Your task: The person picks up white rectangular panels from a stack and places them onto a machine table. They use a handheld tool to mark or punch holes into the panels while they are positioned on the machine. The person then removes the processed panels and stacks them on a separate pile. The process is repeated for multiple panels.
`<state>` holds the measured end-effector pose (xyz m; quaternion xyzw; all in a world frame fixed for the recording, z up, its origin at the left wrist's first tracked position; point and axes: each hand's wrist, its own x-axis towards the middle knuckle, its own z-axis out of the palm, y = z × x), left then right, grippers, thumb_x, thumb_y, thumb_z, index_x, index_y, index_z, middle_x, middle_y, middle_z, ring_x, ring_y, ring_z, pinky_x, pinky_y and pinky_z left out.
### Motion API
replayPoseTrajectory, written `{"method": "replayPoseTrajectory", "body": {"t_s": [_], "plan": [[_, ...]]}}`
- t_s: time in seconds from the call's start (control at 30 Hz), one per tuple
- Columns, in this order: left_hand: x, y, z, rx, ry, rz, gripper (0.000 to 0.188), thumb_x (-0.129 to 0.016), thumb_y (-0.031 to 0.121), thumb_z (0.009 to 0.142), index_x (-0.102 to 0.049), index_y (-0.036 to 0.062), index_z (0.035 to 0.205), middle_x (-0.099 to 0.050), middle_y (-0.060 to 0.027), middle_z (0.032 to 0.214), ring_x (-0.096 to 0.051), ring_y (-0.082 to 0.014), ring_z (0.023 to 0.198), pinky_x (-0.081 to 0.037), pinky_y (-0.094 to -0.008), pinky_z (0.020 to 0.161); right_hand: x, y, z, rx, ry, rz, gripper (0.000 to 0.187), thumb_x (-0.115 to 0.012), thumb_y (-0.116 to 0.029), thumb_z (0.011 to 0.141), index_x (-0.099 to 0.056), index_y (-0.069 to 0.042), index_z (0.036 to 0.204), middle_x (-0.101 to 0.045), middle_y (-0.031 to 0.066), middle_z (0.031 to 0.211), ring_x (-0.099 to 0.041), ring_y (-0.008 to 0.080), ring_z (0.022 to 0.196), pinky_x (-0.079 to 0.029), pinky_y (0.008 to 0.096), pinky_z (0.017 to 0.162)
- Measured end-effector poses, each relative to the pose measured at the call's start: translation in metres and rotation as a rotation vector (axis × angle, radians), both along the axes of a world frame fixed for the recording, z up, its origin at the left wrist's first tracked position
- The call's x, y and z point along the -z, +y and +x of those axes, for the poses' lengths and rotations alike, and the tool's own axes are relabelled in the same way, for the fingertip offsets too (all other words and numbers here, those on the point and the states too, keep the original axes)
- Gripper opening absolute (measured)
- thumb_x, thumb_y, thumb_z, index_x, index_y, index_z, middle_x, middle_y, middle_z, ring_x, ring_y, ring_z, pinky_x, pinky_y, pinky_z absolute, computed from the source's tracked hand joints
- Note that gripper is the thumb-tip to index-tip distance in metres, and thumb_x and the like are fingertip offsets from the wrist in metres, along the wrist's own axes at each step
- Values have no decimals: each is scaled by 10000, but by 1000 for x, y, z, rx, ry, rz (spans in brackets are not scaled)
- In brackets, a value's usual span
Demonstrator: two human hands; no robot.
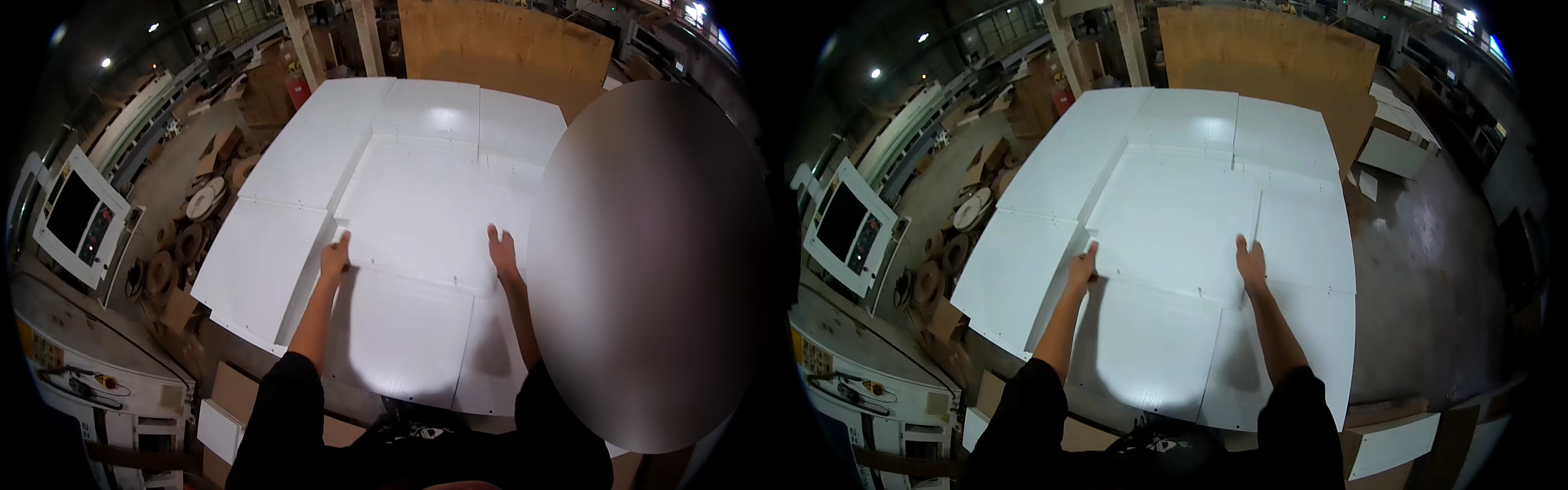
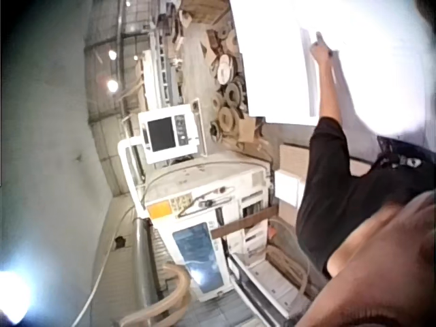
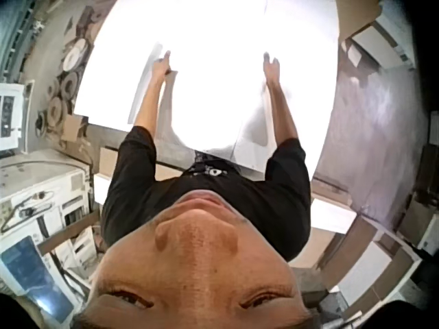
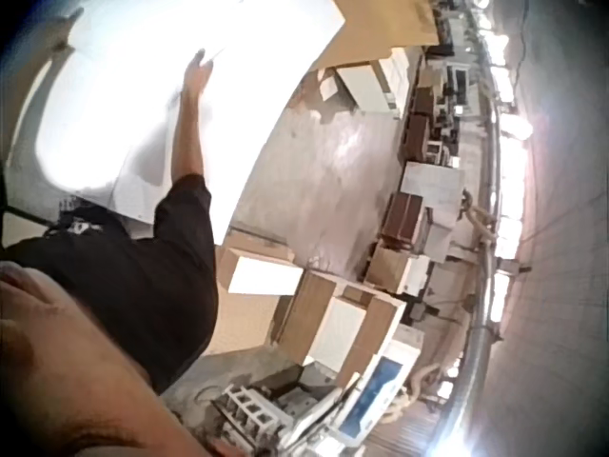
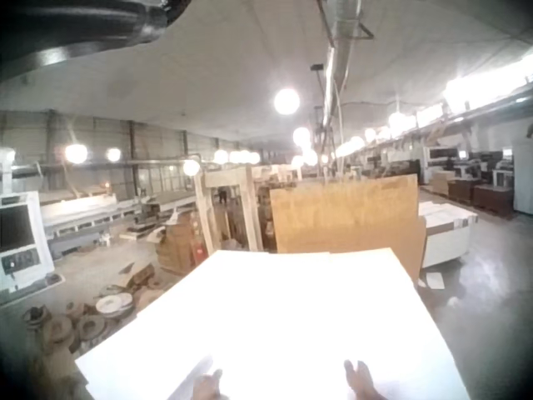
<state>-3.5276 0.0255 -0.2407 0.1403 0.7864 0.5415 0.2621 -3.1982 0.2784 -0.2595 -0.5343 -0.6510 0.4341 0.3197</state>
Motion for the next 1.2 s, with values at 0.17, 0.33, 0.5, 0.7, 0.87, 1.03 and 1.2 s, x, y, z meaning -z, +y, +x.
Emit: {"method": "replayPoseTrajectory", "body": {"t_s": [0.17,0.33,0.5,0.7,0.87,1.03,1.2], "plan": [[27,22,35,-177,-564,456,335,-603,401,1001,-582,67,983,-602,-68,793,-581,-183,635,-542,-361,544,0,40,-56,105,2,22,751,-544,-517,981,-440,110,1383,-545,329,1339,-523,451,1276,-429,449,1059],[18,59,39,-82,-451,443,227,-630,294,972,-580,95,1070,-581,-40,987,-565,-175,872,-527,-390,723,-6,55,-89,61,22,43,767,-571,-502,962,-435,118,1394,-527,329,1372,-502,455,1301,-415,445,1082],[-7,99,34,-127,-425,286,485,-692,339,872,-487,61,1213,-541,-83,1145,-517,-228,1049,-467,-455,827,-2,85,-101,-14,7,28,756,-599,-467,941,-458,123,1393,-523,329,1388,-495,447,1319,-400,433,1101],[23,126,-3,-206,-518,265,850,-754,291,803,-228,8,1407,-524,-162,1213,-510,-272,1120,-453,-494,905,-8,98,-116,-72,27,97,680,-606,-446,929,-538,107,1320,-624,308,1253,-579,434,1217,-450,435,1035],[44,138,-18,-196,-589,314,842,-762,236,788,-214,4,1383,-530,-196,1183,-562,-280,1009,-494,-503,844,-18,106,-108,-147,6,136,552,-613,-428,918,-637,78,1136,-678,285,1095,-637,422,1066,-487,455,923],[16,140,-2,-164,-562,229,783,-755,218,791,-253,15,1357,-555,-180,1122,-585,-284,932,-501,-487,763,-21,114,-99,-127,-128,146,591,-602,-461,924,-630,88,1139,-648,284,1176,-613,413,1128,-474,440,959],[17,140,3,-211,-501,266,592,-747,252,804,-432,4,1240,-580,-149,1024,-595,-282,872,-500,-486,702,-10,111,-102,-118,-58,239,639,-532,-553,960,-643,73,1024,-663,282,1074,-621,428,1091,-482,473,920]]}}
